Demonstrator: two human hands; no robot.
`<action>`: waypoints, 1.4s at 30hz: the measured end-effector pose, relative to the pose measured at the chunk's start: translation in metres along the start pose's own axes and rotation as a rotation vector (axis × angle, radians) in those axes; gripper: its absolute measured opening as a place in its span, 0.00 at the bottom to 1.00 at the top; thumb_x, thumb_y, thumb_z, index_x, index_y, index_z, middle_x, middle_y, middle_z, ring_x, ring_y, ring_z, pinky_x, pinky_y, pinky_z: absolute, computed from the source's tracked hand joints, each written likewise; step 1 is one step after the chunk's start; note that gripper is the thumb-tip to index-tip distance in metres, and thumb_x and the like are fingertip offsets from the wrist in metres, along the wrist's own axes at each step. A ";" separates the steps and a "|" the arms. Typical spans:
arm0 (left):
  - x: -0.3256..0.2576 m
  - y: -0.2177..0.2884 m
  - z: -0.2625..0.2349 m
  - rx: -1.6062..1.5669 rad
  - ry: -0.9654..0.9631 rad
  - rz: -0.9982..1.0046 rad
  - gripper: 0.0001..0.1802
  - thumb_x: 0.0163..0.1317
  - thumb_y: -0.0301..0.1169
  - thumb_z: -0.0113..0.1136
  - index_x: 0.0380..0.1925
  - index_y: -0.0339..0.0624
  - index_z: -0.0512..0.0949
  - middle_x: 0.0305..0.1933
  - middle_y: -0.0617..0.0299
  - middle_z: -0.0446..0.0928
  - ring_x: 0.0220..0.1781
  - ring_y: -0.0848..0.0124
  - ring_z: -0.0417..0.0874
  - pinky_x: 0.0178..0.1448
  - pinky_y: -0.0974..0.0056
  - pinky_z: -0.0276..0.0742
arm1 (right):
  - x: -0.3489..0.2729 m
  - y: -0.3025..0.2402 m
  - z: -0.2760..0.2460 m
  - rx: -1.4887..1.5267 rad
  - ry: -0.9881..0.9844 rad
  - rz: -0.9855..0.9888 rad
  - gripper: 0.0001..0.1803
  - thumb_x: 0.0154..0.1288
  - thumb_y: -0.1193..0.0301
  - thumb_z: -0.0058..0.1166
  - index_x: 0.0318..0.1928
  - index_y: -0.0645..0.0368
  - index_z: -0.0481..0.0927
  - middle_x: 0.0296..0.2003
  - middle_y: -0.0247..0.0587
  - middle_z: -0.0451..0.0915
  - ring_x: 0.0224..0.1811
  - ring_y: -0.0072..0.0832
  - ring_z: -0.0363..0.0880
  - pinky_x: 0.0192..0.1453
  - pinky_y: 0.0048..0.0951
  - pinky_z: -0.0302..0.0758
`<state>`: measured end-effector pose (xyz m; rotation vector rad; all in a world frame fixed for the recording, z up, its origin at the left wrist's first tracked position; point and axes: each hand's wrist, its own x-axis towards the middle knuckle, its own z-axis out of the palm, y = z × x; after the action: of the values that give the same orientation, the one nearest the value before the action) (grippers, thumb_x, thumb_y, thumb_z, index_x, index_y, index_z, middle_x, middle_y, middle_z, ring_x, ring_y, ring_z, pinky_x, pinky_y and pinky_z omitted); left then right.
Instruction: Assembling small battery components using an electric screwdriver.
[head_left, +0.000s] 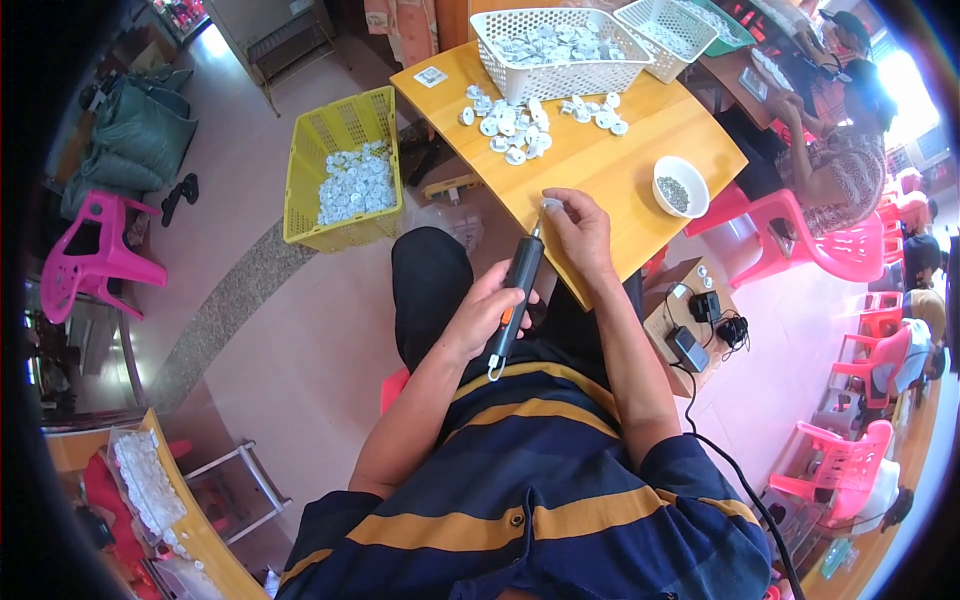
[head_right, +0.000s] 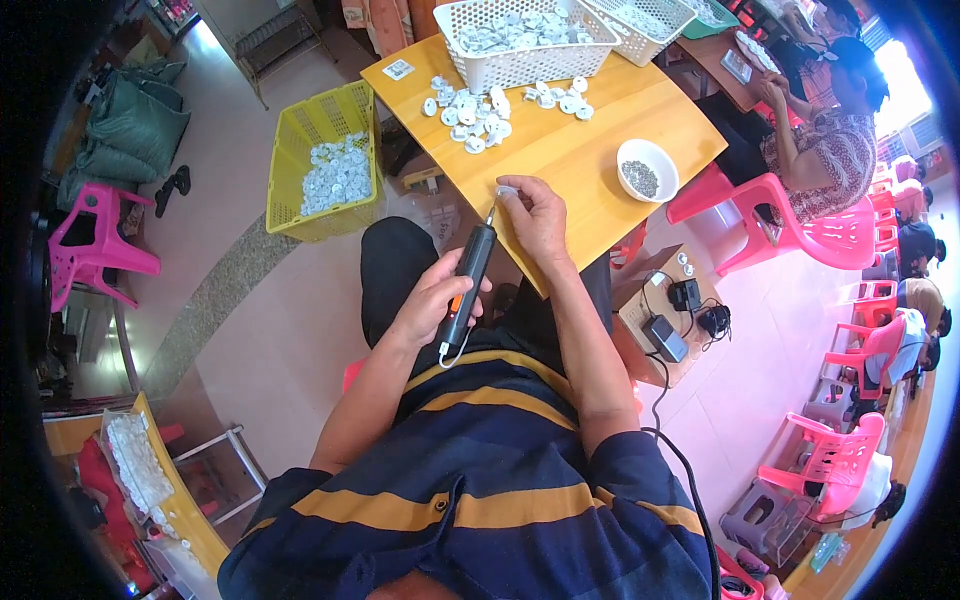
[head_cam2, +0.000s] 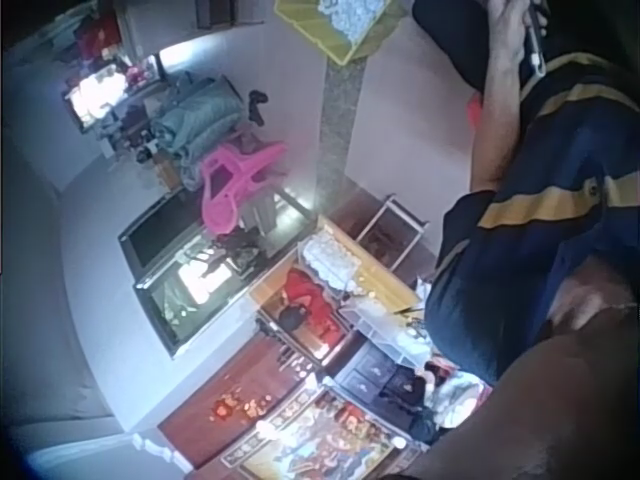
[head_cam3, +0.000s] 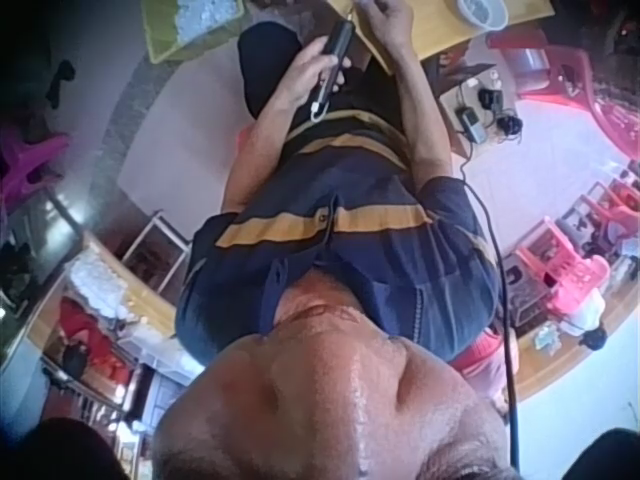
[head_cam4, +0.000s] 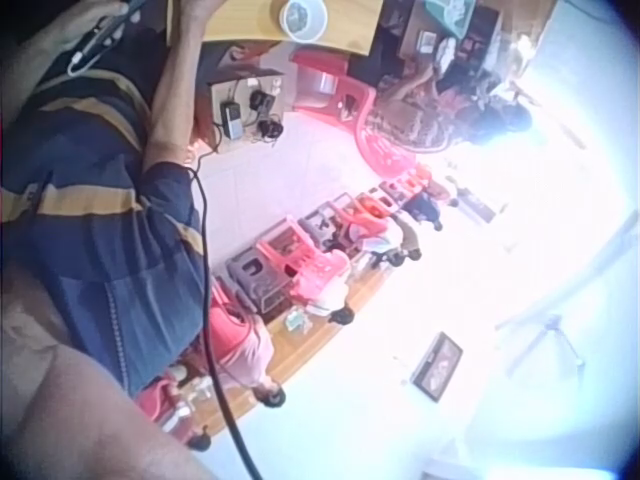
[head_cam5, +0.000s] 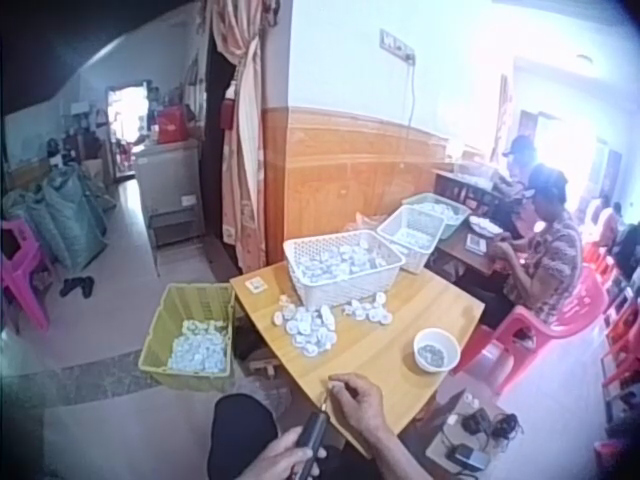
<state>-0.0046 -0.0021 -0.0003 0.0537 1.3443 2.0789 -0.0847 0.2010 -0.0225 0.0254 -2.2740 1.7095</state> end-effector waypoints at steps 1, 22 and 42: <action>0.000 0.000 0.000 0.002 -0.002 0.002 0.27 0.69 0.28 0.50 0.68 0.40 0.63 0.45 0.57 0.80 0.33 0.73 0.83 0.34 0.67 0.83 | 0.000 0.000 0.000 -0.002 0.000 -0.003 0.10 0.69 0.76 0.61 0.49 0.61 0.86 0.37 0.30 0.82 0.37 0.16 0.78 0.45 0.20 0.77; 0.001 -0.001 -0.004 -0.035 0.001 0.003 0.26 0.70 0.28 0.50 0.68 0.39 0.63 0.46 0.56 0.80 0.33 0.72 0.83 0.34 0.67 0.84 | 0.000 0.001 0.001 -0.033 0.007 -0.034 0.09 0.68 0.76 0.62 0.47 0.61 0.86 0.38 0.36 0.84 0.37 0.20 0.80 0.45 0.22 0.78; -0.002 0.002 -0.003 -0.058 -0.005 0.025 0.27 0.69 0.28 0.50 0.68 0.40 0.64 0.45 0.58 0.79 0.32 0.73 0.82 0.35 0.67 0.82 | 0.004 -0.039 -0.018 -0.570 0.147 -0.114 0.12 0.68 0.70 0.59 0.50 0.57 0.84 0.46 0.49 0.82 0.42 0.44 0.85 0.47 0.38 0.81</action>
<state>-0.0052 -0.0058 0.0009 0.0514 1.2858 2.1359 -0.0770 0.2076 0.0194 -0.0872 -2.5004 0.9276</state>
